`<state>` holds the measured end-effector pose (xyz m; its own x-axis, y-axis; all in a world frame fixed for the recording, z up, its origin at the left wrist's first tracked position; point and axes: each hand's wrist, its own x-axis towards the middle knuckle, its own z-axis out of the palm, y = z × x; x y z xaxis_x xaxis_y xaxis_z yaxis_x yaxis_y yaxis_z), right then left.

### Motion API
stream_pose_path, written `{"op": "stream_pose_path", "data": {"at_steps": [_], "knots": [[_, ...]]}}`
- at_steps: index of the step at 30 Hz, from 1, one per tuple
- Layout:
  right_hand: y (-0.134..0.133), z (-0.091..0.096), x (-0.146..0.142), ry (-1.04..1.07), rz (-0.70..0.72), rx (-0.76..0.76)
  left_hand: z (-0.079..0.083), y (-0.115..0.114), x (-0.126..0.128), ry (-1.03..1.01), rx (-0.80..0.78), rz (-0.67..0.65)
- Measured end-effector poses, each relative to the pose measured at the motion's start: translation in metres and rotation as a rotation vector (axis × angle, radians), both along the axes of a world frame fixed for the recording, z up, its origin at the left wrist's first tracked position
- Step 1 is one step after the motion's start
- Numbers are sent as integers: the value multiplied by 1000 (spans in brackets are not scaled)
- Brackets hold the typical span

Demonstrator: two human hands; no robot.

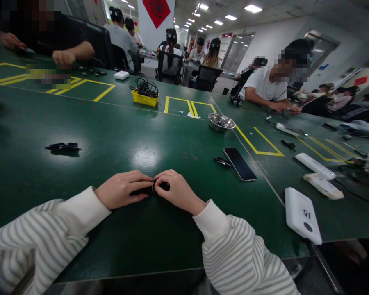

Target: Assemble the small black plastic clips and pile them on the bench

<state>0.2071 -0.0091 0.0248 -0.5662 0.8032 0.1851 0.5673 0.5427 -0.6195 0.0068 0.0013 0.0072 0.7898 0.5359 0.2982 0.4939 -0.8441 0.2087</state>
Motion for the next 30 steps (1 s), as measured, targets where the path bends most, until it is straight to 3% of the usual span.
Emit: {"op": "stream_pose_path", "data": {"at_steps": [17, 30], "knots": [[-8, 0, -7, -119, -116, 153, -2, 1, -1, -7, 71, 14], [-7, -2, 6, -191, -51, 254, -4, 5, 2, -22, 105, 37]]}}
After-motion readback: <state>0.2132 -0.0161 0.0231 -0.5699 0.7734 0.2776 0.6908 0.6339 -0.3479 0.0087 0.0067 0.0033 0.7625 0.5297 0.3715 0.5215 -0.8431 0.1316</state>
